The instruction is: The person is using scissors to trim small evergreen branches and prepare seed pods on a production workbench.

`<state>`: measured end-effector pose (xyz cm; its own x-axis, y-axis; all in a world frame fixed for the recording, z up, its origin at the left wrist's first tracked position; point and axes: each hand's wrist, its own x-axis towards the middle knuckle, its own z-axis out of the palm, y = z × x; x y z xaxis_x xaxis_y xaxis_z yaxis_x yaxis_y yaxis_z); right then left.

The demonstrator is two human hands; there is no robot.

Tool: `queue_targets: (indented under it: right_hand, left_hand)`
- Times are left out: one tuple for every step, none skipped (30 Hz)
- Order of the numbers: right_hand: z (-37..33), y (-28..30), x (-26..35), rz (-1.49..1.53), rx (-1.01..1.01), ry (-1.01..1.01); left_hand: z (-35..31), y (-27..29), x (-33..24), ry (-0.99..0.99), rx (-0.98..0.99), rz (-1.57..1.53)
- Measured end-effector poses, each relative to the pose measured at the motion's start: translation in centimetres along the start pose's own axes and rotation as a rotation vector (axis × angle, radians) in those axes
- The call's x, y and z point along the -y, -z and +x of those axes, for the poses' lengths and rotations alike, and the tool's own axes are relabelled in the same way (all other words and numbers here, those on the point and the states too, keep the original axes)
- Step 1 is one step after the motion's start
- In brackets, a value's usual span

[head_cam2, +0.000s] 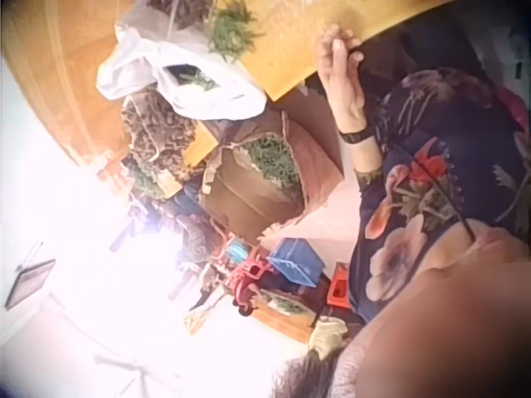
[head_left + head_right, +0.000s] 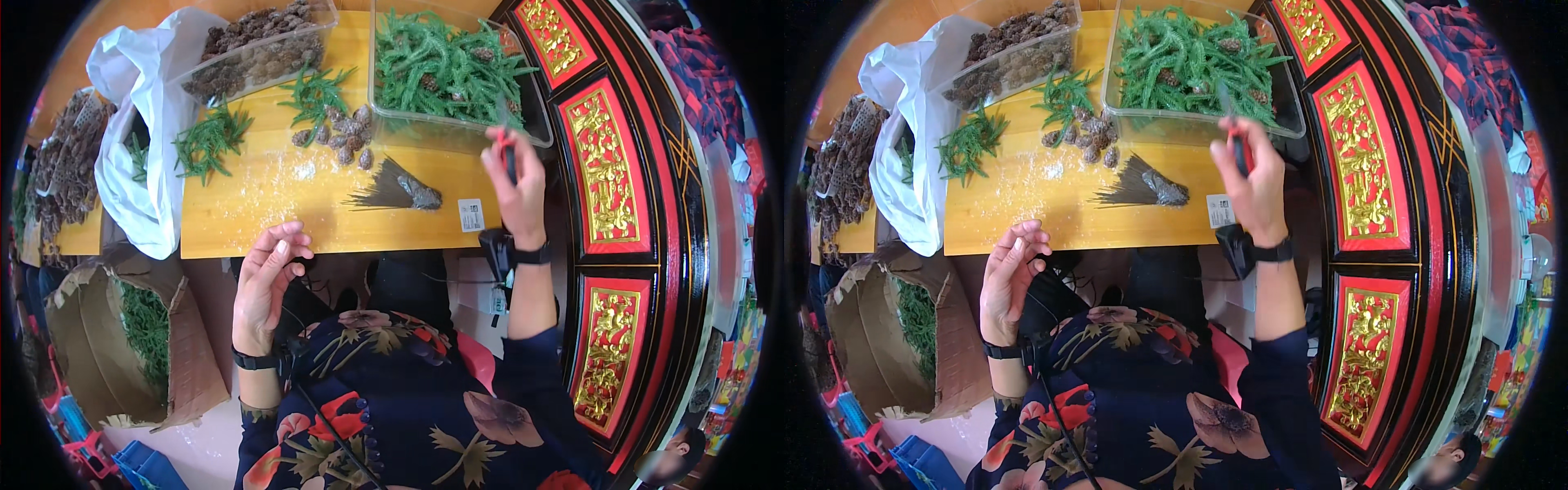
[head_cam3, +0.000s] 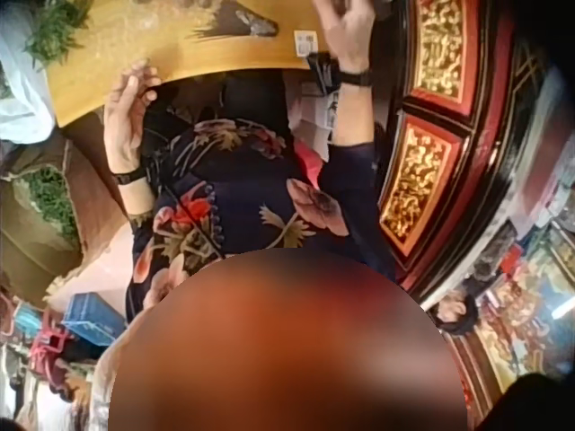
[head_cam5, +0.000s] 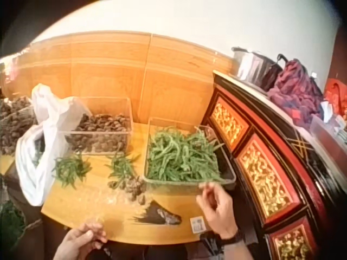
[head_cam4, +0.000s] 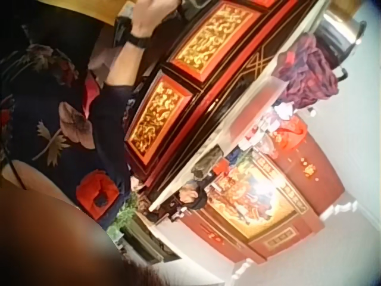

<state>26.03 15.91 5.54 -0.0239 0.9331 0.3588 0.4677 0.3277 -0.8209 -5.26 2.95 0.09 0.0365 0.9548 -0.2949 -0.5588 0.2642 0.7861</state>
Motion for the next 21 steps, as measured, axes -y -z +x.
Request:
queue_targets:
  right_hand:
    - [-1.5,0.3,-0.8,-0.112,0.074,-0.046]
    - [-2.5,0.5,-2.1,-0.222,0.145,-0.090]
    - [-3.2,0.4,-3.7,-0.216,0.144,-0.095]
    - [-4.1,0.3,-5.6,-0.363,0.159,-0.121]
    - [-4.8,0.1,-7.1,-0.511,0.176,-0.143]
    - [-5.3,0.1,-8.3,-0.659,0.193,-0.164]
    - [-5.5,-0.1,-8.9,-0.653,0.196,-0.167]
    - [-5.5,-0.2,-9.5,-0.711,0.163,-0.126]
    - [-5.5,-0.5,-9.9,-0.768,0.130,-0.084]
    - [-5.4,-0.7,-10.2,-0.825,0.096,-0.041]
    - [-5.2,-1.0,-10.3,-0.817,0.097,-0.043]
    - [-5.0,-1.2,-10.2,-0.821,0.078,0.011]
    - [-4.7,-1.4,-10.0,-0.825,0.059,0.064]
    - [-4.6,-1.6,-9.7,-0.830,0.039,0.118]
    - [-4.7,-1.7,-9.4,-0.824,0.039,0.116]
    - [-4.8,-1.8,-8.8,-0.819,0.034,0.147]
    - [-4.9,-2.2,-8.2,-0.811,0.030,0.180]
    - [-5.0,-2.6,-7.5,-0.804,0.026,0.213]
    - [-5.2,-3.3,-6.7,-0.794,0.027,0.211]
    - [-5.4,-4.0,-5.6,-0.676,0.105,0.196]
    - [-5.7,-5.0,-4.9,-0.557,0.181,0.181]
  left_hand:
    - [0.1,0.0,0.1,0.006,-0.004,0.004]
    - [0.4,0.0,0.4,-0.001,-0.015,0.064]
    - [0.6,0.0,0.7,-0.009,-0.027,0.124]
    - [0.8,-0.1,0.7,-0.014,-0.037,0.185]
    - [1.0,-0.3,0.8,-0.010,-0.039,0.192]
    - [1.4,-0.6,0.7,-0.019,-0.059,0.271]
    - [1.7,-0.8,0.7,-0.027,-0.080,0.349]
    - [2.0,-0.9,0.7,-0.036,-0.101,0.428]
    - [2.3,-0.7,0.8,-0.035,-0.107,0.434]
    - [2.7,-0.5,1.0,-0.077,-0.113,0.525]
    - [3.0,-0.2,1.2,-0.118,-0.117,0.616]
    - [3.3,-0.1,1.3,-0.159,-0.121,0.706]
    - [3.5,-0.2,1.2,-0.157,-0.123,0.711]
    - [3.6,-0.4,1.1,-0.206,-0.128,0.801]
    - [3.7,-0.6,0.9,-0.255,-0.132,0.891]
    - [3.9,-0.8,0.7,-0.306,-0.136,0.980]
    - [4.2,-1.0,0.6,-0.304,-0.141,0.985]
    - [4.7,-1.4,0.4,-0.325,-0.121,1.089]
    - [5.2,-1.9,0.1,-0.344,-0.099,1.197]
    - [5.9,-2.4,-0.1,-0.365,-0.071,1.300]
    - [6.8,-2.8,0.1,-0.365,-0.070,1.304]
